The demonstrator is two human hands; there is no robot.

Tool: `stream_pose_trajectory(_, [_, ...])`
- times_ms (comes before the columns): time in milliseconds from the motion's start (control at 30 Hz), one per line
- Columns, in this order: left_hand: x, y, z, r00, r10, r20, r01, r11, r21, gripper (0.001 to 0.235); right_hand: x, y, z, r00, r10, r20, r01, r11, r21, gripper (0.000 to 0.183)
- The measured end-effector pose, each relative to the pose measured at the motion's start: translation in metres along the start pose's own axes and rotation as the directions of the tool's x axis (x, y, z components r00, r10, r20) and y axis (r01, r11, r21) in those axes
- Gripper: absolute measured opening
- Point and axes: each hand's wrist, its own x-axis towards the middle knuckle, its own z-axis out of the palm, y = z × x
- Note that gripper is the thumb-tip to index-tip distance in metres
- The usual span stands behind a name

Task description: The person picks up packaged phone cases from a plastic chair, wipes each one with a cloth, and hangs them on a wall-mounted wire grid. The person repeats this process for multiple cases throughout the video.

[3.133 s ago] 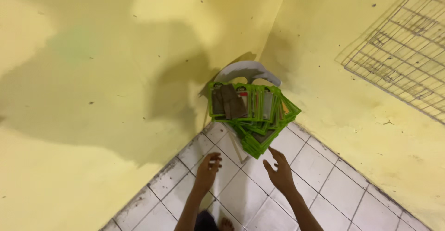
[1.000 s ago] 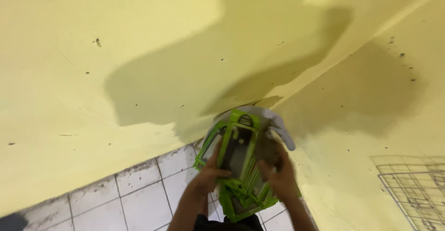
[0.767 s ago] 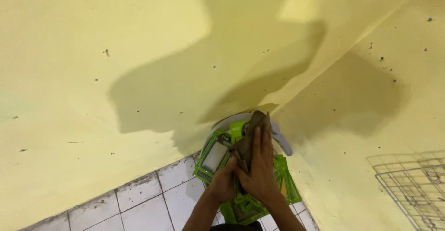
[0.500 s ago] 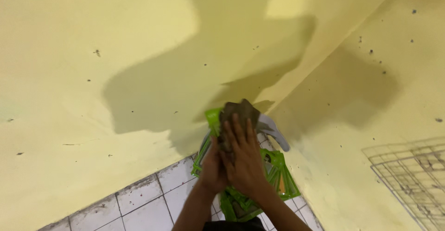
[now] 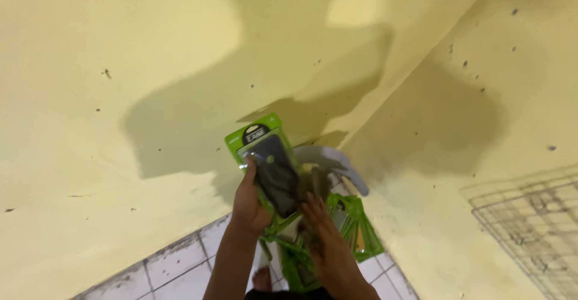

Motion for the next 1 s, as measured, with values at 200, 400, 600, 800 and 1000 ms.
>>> stream_pose_trajectory(200, [-0.003,-0.034,-0.012,0.991,0.119,-0.064,-0.088,0.925,0.370,0.051,-0.008,0.075,-0.035,0.883,0.413,-0.224,-0.442,0.892,-0.098,0.056])
stream_pose_trajectory(400, [-0.007,-0.088,-0.029,0.912,0.375,0.165,-0.379,0.619,0.688,0.062,-0.009,0.051,0.018,0.955,0.294,-0.023,-0.236,0.809,0.538,0.066])
stream_pose_trajectory(600, [-0.033,-0.046,-0.036,0.990,0.054,0.128,-0.073,0.987,0.144,0.073,0.023,0.015,-0.039,0.763,0.643,0.068,-0.291,0.248,0.924,0.051])
stream_pose_trajectory(800, [-0.053,-0.050,0.006,0.899,0.060,0.434,-0.085,0.996,0.038,0.072,0.072,-0.058,-0.033,0.963,-0.248,-0.107,0.247,0.969,-0.019,0.068])
stream_pose_trajectory(1000, [-0.031,-0.030,0.017,0.992,0.110,0.062,-0.123,0.954,0.273,0.078,0.099,-0.092,0.008,0.970,-0.235,0.067,0.238,0.846,-0.477,0.070])
